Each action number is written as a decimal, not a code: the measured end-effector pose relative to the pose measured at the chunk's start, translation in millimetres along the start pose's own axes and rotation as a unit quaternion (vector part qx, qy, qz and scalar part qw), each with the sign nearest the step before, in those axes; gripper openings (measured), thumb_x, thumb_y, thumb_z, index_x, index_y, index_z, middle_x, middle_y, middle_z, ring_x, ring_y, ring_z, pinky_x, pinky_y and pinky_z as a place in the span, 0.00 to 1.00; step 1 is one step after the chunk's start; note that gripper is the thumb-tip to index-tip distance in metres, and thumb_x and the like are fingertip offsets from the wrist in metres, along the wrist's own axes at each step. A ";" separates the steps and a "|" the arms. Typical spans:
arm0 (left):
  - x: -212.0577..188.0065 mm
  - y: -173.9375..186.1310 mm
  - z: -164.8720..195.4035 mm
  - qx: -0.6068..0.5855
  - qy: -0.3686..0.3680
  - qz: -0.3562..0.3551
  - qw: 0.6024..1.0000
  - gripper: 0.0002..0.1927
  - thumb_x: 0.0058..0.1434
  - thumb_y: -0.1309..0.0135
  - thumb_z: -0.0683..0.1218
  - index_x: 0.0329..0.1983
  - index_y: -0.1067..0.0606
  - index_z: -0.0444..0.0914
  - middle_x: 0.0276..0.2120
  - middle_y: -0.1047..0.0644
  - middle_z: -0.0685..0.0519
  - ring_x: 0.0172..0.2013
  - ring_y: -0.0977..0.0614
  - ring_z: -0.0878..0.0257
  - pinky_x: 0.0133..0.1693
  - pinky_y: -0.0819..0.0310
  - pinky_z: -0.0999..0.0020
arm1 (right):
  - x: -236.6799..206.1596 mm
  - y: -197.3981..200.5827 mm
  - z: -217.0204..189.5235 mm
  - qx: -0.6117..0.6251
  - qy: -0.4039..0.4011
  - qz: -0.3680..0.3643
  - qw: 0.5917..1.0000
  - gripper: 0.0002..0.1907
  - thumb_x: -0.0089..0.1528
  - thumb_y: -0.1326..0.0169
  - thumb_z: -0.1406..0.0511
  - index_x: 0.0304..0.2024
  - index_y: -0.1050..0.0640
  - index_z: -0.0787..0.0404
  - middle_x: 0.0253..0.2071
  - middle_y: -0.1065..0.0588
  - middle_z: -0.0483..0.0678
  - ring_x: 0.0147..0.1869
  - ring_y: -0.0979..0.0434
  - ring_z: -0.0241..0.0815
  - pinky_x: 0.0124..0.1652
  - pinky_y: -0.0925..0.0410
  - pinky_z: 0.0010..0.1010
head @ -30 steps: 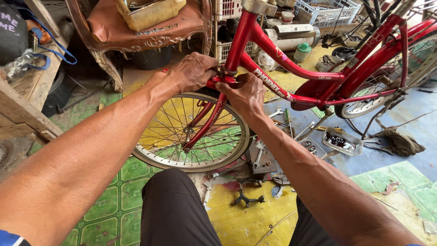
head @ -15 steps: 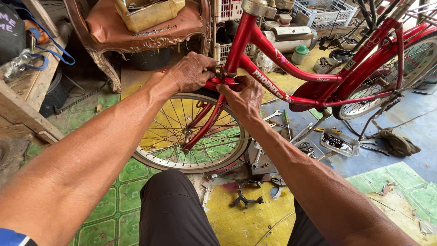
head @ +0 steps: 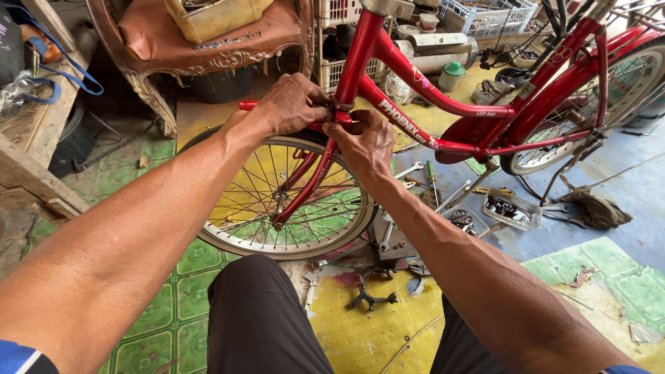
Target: The person is repairing the front brake assembly of a red bicycle. They use a wrench to tighten bolts and adjust the brake caliper and fender, ensuring proper alignment and function.
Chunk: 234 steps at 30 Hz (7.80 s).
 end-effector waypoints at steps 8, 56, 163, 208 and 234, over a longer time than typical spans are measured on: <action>5.3 0.7 3.1 0.007 -0.007 0.032 0.999 0.15 0.52 0.38 0.51 0.42 0.14 0.43 0.34 0.15 0.50 0.34 0.13 0.61 0.43 0.18 0.66 | 0.0 0.5 1.3 0.000 -0.018 0.003 1.000 0.27 0.50 0.30 0.58 0.43 0.20 0.71 0.30 0.17 0.51 0.32 0.17 0.35 0.34 0.25 0.28; -67.9 0.4 48.0 0.020 -0.103 0.188 0.977 0.09 0.62 0.37 0.44 0.42 0.17 0.33 0.36 0.16 0.42 0.32 0.14 0.53 0.37 0.19 0.62 | -11.1 3.8 25.3 0.037 0.017 0.025 0.999 0.20 0.62 0.38 0.57 0.52 0.18 0.62 0.40 0.17 0.48 0.42 0.18 0.37 0.44 0.25 0.31; -78.4 -249.3 -25.0 -0.205 0.147 0.138 0.958 0.13 0.60 0.40 0.50 0.41 0.16 0.37 0.30 0.16 0.45 0.31 0.13 0.56 0.37 0.20 0.63 | -12.3 62.2 256.3 0.242 -0.371 -0.294 0.847 0.02 0.63 0.41 0.68 0.37 0.21 0.61 0.31 0.24 0.42 0.32 0.25 0.30 0.21 0.39 0.15; -66.3 -277.5 -44.5 -0.427 0.226 0.124 0.867 0.13 0.61 0.40 0.49 0.40 0.15 0.34 0.28 0.15 0.53 0.28 0.14 0.69 0.33 0.20 0.75 | -11.2 56.6 240.3 0.222 -0.290 -0.181 0.913 0.08 0.63 0.38 0.64 0.43 0.18 0.59 0.34 0.20 0.43 0.35 0.22 0.29 0.27 0.34 0.21; -59.4 -271.7 -35.4 -0.433 0.202 0.108 0.872 0.12 0.61 0.40 0.48 0.39 0.15 0.34 0.26 0.15 0.51 0.27 0.15 0.69 0.31 0.22 0.75 | -3.4 72.1 217.5 0.126 -0.157 -0.282 0.938 0.12 0.63 0.39 0.65 0.46 0.18 0.65 0.32 0.20 0.45 0.29 0.25 0.29 0.29 0.31 0.23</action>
Point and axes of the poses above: each hand's wrist, its own x-axis towards the middle knuckle, its own y-axis out of the back of the hand, z = x × y, the point moved 6 cm from there along x, towards the middle knuckle
